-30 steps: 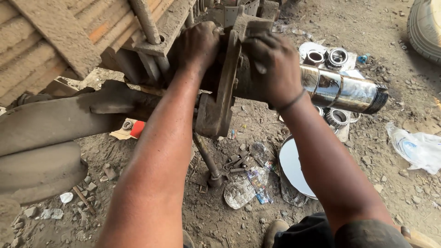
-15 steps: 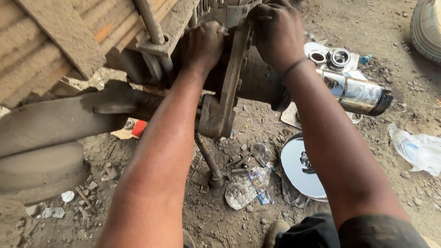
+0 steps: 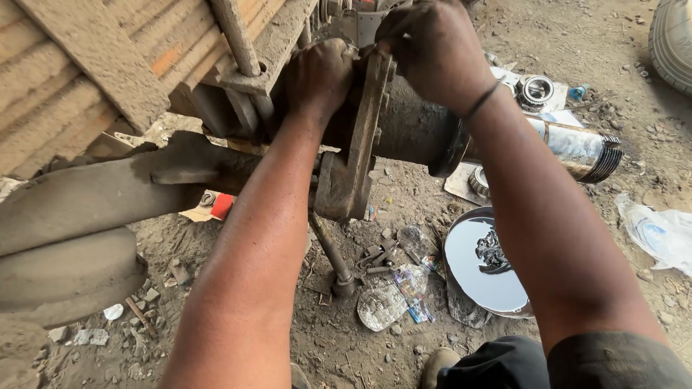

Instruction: The person scrapes grease and debris from a vehicle axle assembly using a metal scraper. They repeatedly wipe the axle surface and surrounding components, occasionally dipping the scraper into a pan of dark fluid. The person remains seated on the ground throughout the task.

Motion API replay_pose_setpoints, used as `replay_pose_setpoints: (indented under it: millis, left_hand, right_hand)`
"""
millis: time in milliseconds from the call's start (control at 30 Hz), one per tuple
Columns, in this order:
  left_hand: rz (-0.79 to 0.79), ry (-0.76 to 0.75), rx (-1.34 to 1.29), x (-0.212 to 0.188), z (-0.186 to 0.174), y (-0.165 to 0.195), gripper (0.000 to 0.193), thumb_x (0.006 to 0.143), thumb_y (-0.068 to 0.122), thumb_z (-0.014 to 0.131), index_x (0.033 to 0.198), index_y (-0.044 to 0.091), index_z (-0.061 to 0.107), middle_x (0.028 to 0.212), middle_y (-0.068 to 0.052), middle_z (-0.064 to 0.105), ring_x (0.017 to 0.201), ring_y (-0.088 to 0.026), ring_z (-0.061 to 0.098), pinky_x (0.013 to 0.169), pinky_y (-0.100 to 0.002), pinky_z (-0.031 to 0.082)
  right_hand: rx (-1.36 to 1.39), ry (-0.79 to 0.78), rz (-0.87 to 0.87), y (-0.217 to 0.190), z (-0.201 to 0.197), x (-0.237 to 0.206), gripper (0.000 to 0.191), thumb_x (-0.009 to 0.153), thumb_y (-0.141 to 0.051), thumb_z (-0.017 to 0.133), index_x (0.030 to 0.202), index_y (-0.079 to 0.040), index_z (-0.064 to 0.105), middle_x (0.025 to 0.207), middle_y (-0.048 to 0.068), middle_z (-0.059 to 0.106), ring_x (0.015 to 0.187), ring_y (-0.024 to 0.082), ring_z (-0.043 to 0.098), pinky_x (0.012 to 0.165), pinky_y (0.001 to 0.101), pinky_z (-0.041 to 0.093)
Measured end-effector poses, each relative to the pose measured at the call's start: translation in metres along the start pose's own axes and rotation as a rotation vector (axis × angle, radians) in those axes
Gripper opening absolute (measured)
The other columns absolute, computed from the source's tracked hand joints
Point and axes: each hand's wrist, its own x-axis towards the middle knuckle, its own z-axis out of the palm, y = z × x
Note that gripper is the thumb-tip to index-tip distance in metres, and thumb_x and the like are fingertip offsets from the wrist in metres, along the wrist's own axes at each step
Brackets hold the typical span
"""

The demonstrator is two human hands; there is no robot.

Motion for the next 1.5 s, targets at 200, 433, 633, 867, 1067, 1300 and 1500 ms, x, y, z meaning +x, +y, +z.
replay_pose_setpoints:
  millis: [200,433,633,867,1067,1300,1500]
  left_hand:
    - [0.046,0.021,-0.032,-0.002,0.0,-0.001,0.035,0.097,0.007,0.049,0.064,0.018,0.048,0.055,-0.002,0.053,0.042,-0.012,0.043,0.036,-0.031,0.032]
    - [0.134,0.098,-0.059,0.0,0.0,-0.002,0.028,0.094,0.007,0.052,0.069,0.019,0.051,0.057,-0.002,0.055,0.041,-0.01,0.046,0.031,-0.029,0.034]
    - [0.073,0.051,-0.046,0.002,-0.005,0.001,0.038,0.099,0.007,0.049,0.063,0.017,0.047,0.055,-0.003,0.053,0.044,-0.014,0.045,0.037,-0.032,0.034]
    - [0.053,0.001,0.01,0.001,-0.002,-0.003,0.033,0.095,0.0,0.048,0.065,0.014,0.046,0.057,-0.004,0.049,0.045,-0.016,0.039,0.039,-0.036,0.029]
    - [0.395,0.394,0.302,0.001,-0.004,-0.008,0.02,0.096,0.019,0.057,0.076,0.017,0.056,0.061,-0.003,0.055,0.05,-0.017,0.048,0.037,-0.033,0.034]
    - [0.121,0.113,-0.01,-0.007,-0.009,-0.003,0.026,0.098,0.008,0.049,0.073,0.013,0.055,0.059,-0.005,0.053,0.049,-0.018,0.051,0.04,-0.039,0.037]
    - [0.027,0.003,0.037,-0.001,-0.012,-0.002,0.032,0.099,0.01,0.051,0.068,0.016,0.051,0.058,-0.003,0.054,0.047,-0.016,0.049,0.039,-0.035,0.034]
  right_hand:
    - [0.045,0.084,0.074,-0.005,-0.005,-0.002,0.014,0.101,-0.002,0.069,0.1,-0.01,0.081,0.095,0.007,0.078,0.081,0.019,0.075,0.075,0.0345,0.061]
    - [-0.191,-0.012,0.017,-0.006,-0.007,-0.01,0.014,0.108,-0.01,0.069,0.1,-0.012,0.08,0.094,0.005,0.078,0.083,0.019,0.073,0.069,0.0343,0.058]
    - [0.016,0.069,0.089,0.0,-0.002,-0.018,0.009,0.105,-0.012,0.071,0.103,-0.013,0.079,0.1,0.004,0.078,0.092,0.019,0.074,0.08,0.0327,0.06]
    - [0.02,0.081,0.245,0.013,0.01,-0.011,0.01,0.103,-0.008,0.072,0.1,-0.012,0.081,0.093,0.007,0.078,0.079,0.02,0.074,0.074,0.0342,0.061]
    - [0.064,0.173,0.2,0.024,0.012,-0.009,0.01,0.095,0.0,0.072,0.097,-0.009,0.078,0.086,0.008,0.076,0.079,0.023,0.075,0.067,0.0377,0.059]
    - [-0.023,0.004,0.264,0.019,0.008,-0.006,0.01,0.095,-0.006,0.068,0.096,-0.01,0.078,0.086,0.012,0.073,0.072,0.031,0.068,0.06,0.0442,0.052]
    - [-0.072,-0.006,0.082,0.036,-0.006,-0.012,0.013,0.094,-0.002,0.069,0.097,-0.009,0.08,0.091,0.013,0.075,0.079,0.032,0.071,0.069,0.0449,0.055]
